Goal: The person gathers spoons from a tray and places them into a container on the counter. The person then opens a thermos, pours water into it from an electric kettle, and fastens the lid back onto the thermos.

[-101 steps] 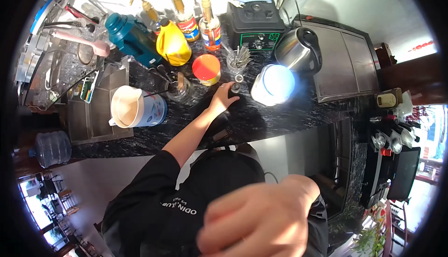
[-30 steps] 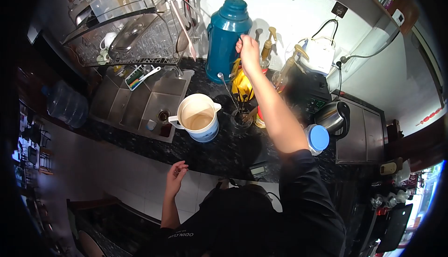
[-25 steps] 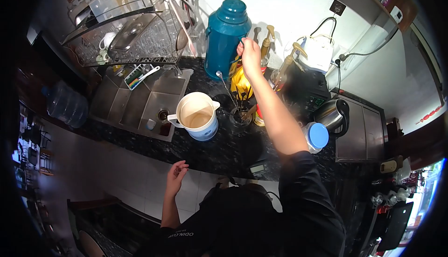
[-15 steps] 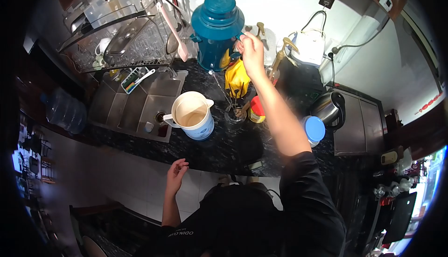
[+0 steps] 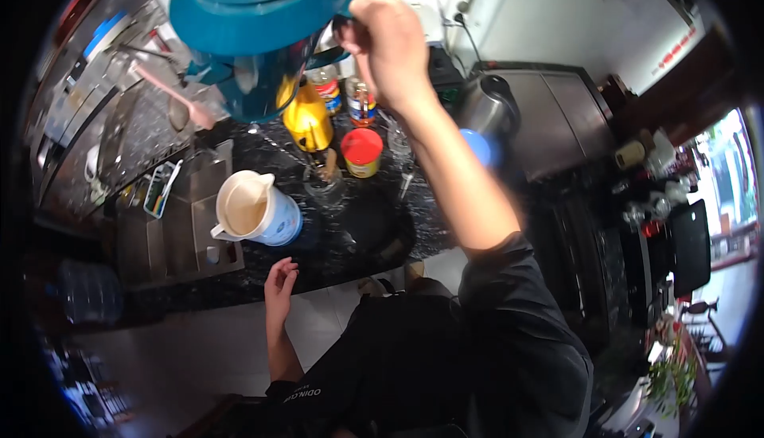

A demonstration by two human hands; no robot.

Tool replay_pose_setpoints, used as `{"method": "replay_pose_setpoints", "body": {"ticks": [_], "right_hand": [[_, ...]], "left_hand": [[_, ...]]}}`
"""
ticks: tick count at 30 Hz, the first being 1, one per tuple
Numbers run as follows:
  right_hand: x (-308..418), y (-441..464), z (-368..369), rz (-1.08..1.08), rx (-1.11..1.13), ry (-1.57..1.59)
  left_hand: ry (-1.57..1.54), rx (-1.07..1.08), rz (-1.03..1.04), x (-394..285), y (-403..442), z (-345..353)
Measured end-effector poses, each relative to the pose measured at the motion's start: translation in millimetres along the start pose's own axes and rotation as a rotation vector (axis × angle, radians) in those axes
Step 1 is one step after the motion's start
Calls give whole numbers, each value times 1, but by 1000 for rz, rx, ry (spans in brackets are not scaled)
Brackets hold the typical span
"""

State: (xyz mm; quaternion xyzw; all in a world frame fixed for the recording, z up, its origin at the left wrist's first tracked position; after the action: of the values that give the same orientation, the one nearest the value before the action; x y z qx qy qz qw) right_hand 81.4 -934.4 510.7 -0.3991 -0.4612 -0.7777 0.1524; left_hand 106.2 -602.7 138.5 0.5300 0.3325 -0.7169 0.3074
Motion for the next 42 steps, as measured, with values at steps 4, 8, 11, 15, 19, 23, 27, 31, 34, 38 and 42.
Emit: {"method": "replay_pose_setpoints", "body": {"ticks": [4, 8, 11, 15, 19, 23, 27, 31, 34, 38, 42], "right_hand": [[76, -32, -65, 9, -110, -37], [135, -86, -185, 45, -459, -83], [180, -135, -251, 33, -726, -272], [207, -173, -330, 77, -695, -669], [145, -213, -430, 465, -371, -516], [68, -234, -466, 615, -162, -447], [52, -222, -454, 521, 114, -588], [27, -230, -458, 563, 169, -515], [12, -237, -455, 505, 27, -570], [-9, -256, -451, 514, -63, -694], [-5, -258, -455, 544, -121, -624]], "left_hand": [[141, 143, 51, -15, 30, 48], [174, 290, 124, -41, 44, 119], [274, 356, 173, -61, 41, 180], [312, 400, 269, -87, 30, 271], [287, 529, 461, -125, 17, 403], [366, 695, 690, -164, 20, 548], [411, 973, 572, -140, 34, 640], [407, 883, 505, -123, 55, 645], [504, 709, 634, -106, 69, 636], [590, 240, 605, -94, 65, 615], [676, 506, 555, -101, 43, 622]]}}
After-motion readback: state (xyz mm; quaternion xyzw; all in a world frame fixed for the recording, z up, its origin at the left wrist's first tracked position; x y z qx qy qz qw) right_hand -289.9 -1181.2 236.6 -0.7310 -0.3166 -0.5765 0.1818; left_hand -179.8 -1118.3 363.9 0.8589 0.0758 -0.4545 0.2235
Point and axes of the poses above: each hand's wrist, its own y-axis towards the middle knuckle, its own z-axis out of the palm, x = y × z, the point moved 10 cm from there along y, towards the middle knuckle, and after that the axes turned 11 degrees about -y, right-handed, at the moved point
